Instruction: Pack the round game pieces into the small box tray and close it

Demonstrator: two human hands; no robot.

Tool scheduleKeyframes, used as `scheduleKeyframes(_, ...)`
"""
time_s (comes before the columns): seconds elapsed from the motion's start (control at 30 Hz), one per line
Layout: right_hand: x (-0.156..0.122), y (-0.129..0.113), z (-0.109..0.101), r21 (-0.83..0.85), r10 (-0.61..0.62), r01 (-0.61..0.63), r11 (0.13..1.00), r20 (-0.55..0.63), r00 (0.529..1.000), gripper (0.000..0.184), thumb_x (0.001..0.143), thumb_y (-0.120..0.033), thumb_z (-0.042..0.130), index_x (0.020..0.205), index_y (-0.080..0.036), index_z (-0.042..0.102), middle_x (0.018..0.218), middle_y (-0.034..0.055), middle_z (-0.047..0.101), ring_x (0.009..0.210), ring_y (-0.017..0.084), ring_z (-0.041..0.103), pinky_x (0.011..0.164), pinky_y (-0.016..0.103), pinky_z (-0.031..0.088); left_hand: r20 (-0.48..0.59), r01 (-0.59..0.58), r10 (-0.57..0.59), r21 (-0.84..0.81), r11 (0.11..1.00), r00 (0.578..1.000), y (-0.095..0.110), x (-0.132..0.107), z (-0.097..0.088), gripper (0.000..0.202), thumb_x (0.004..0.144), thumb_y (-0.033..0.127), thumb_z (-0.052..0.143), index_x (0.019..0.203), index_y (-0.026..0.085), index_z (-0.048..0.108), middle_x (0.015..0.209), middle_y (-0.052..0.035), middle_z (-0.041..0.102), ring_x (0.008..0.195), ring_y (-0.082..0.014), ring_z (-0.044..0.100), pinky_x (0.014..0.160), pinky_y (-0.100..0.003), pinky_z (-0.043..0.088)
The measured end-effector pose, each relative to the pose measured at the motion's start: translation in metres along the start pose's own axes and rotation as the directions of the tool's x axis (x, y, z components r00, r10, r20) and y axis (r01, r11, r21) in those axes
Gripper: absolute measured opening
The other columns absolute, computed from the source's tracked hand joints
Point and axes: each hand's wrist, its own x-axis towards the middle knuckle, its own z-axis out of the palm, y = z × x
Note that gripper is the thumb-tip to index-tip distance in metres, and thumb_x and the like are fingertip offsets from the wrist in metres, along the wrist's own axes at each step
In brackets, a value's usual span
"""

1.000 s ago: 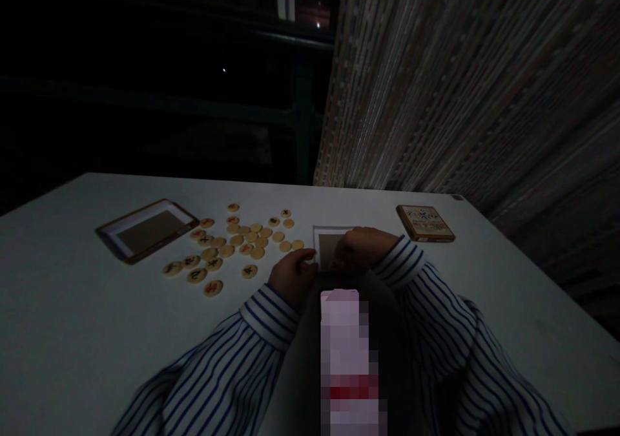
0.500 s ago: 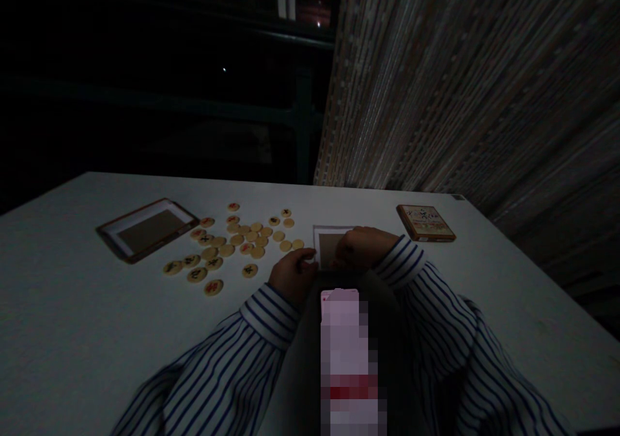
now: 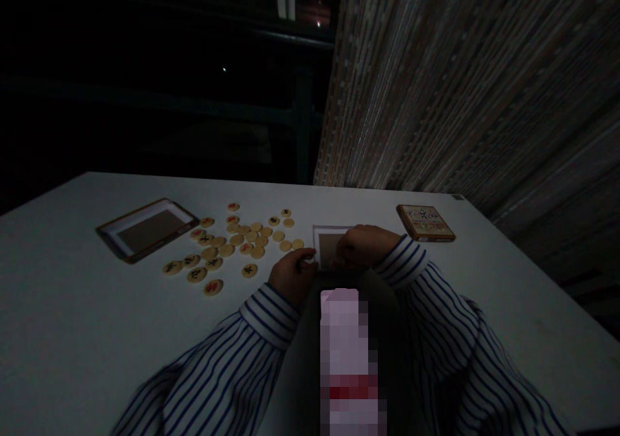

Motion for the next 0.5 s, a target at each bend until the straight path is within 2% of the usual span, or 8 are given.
scheduleKeyframes(0.23, -0.0004, -0.0014, -0.0020, -0.003, 0.008, -0.008, 1.000, 0.030, 1.000, 0.025, 0.073, -0.026, 0.045, 0.084, -0.023, 0.067, 0.081, 0.0039, 0.066, 0.064, 0.013, 0.055, 0.052, 0.022, 0.032, 0.007, 0.009, -0.008, -0.030, 1.000, 1.000, -0.0025, 0.0005, 0.0016, 0.035, 0.066, 0.026, 0.053, 0.099, 0.015, 0.060, 0.069, -0.0031, 0.065, 0.063, -0.0152, 0.059, 0.060, -0.027, 0.047)
scheduleKeyframes(0.4, -0.0007, -0.0011, -0.0025, 0.008, 0.018, -0.019, 1.000, 0.028, 0.999, 0.027, 0.075, -0.028, 0.043, 0.088, -0.023, 0.066, 0.085, 0.0046, 0.066, 0.068, 0.013, 0.056, 0.055, 0.022, 0.034, -0.042, -0.006, 0.005, -0.021, 1.000, 0.999, -0.0015, 0.0000, 0.0028, 0.033, 0.066, 0.025, 0.053, 0.096, 0.016, 0.061, 0.066, -0.0021, 0.063, 0.062, -0.0148, 0.058, 0.059, -0.026, 0.046)
scheduleKeyframes(0.5, -0.0006, -0.0012, -0.0026, -0.003, 0.017, -0.016, 1.000, 0.053, 0.998, 0.027, 0.075, -0.029, 0.043, 0.088, -0.023, 0.066, 0.087, 0.0047, 0.066, 0.070, 0.014, 0.057, 0.057, 0.022, 0.035, -0.010, 0.001, -0.001, -0.027, 1.000, 1.000, -0.0008, -0.0003, 0.0014, 0.034, 0.066, 0.027, 0.053, 0.097, 0.015, 0.061, 0.065, -0.0018, 0.062, 0.062, -0.0149, 0.058, 0.059, -0.026, 0.045)
